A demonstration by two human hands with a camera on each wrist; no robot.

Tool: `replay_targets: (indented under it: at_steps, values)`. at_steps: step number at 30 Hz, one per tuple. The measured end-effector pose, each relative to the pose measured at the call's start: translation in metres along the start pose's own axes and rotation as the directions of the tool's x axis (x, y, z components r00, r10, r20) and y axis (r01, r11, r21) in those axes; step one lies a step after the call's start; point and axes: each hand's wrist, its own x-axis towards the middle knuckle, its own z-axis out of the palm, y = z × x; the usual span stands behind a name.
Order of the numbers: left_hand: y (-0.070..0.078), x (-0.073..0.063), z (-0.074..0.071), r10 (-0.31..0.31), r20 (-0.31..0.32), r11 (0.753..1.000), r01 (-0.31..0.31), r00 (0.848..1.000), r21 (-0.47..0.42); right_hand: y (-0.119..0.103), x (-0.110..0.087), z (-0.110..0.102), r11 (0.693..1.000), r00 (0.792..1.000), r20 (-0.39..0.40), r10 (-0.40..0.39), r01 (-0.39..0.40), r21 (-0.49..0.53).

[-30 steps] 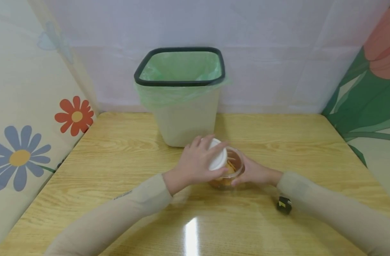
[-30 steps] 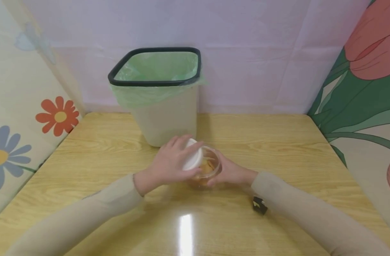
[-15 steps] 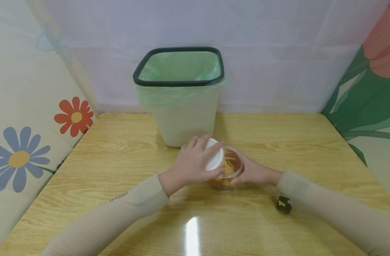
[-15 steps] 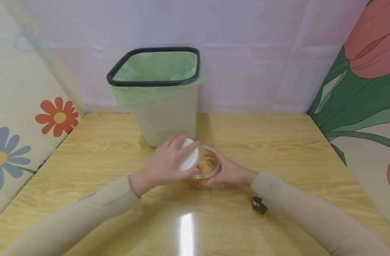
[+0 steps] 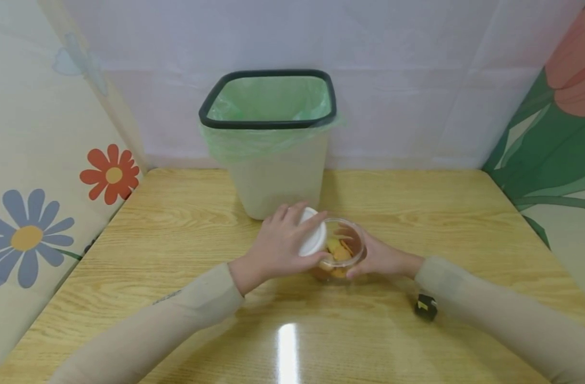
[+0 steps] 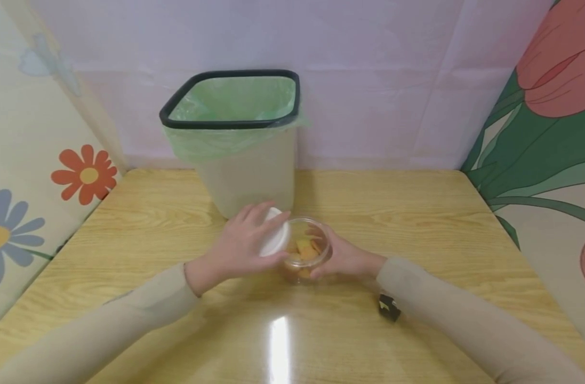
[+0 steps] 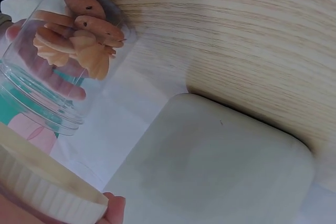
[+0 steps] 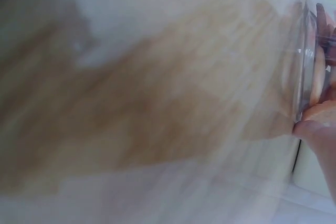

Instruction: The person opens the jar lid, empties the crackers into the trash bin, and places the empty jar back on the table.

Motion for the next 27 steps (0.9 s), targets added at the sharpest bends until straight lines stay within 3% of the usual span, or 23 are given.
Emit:
replay_targets:
  at_steps: [27]
  values:
    - [-0.011,-0.009,-0.002,0.000,-0.017,1.000,0.000,1.000,0.029,0.000,0.000,0.000,1.000,1.000,0.006,-0.002,0.001,0.020]
